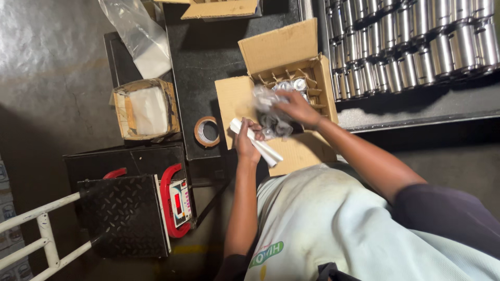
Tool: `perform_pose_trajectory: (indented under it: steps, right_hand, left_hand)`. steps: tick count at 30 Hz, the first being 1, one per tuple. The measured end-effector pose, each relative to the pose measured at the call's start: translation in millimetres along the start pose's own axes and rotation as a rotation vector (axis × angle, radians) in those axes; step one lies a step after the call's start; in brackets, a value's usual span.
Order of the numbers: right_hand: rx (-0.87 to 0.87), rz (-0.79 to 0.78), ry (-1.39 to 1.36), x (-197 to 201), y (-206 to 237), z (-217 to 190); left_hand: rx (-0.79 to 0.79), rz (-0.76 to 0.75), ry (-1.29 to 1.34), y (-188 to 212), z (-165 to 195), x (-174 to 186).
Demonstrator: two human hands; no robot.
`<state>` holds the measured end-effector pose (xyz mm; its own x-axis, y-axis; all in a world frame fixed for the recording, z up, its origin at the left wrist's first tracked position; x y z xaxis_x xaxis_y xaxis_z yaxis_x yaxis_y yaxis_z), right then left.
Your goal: The person packs small silver cylindrical objects into a cardboard box with internal dividers, then closes the box and seals it with brown packing tape. The person walks to a stack of boxes to place the sealed package, then returns to the workstation to repeat the process with a second box.
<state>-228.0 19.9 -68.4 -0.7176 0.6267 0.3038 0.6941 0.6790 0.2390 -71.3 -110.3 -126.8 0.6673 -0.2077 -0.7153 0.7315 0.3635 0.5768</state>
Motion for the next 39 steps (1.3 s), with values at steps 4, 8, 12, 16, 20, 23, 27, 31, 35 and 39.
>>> perform_pose_trajectory:
  steps: [4,8,12,16,20,23,27,31,35,39]
  right_hand:
    - [0.266,-0.109,0.762,-22,-69,-38]
    - [0.156,-0.379,0.791,-37,-103,-40]
    - [0.177,-0.127,0.874,-18,-91,-47]
    - [0.369,0.021,0.337,-6,-19,-74]
    - [0.332,0.101,0.453,-12,70,-72]
    - [0.276,0.178,0.324,19,86,-47]
    - [0.108,0.093,0.565,72,78,-9]
    - [0.272,-0.093,0.097,65,102,-38]
    - [0.098,0.080,-0.145,96,112,-50]
    - [0.093,0.795,1.328,230,116,-41]
  left_hand:
    - [0.022,0.017,-0.112,33,-11,19]
    - [0.027,-0.051,-0.221,68,-14,20]
    - [0.186,-0.118,-0.195,80,-13,21]
    - [-0.070,-0.111,-0.360,61,-6,10]
    - [-0.041,-0.027,-0.070,41,-35,-3]
    - [0.137,-0.058,-0.088,32,-55,-17]
    - [0.068,-0.067,-0.713,21,-42,-37]
    - [-0.368,-0.460,-1.068,41,-44,-110]
    - [-0.176,-0.200,-1.051,54,-34,-126]
    - [-0.650,-0.167,-1.647,76,19,-158]
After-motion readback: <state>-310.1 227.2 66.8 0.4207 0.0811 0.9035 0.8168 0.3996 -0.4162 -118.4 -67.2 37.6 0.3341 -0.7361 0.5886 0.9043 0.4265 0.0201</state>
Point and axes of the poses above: each hand's wrist, its own y-axis away from the middle knuckle, its own x-axis out of the back of the hand, z = x × y, the point moved 7 cm from there along -y, towards the middle knuckle, and after that the axes turned 6 degrees about y, right-handed, at the moved point
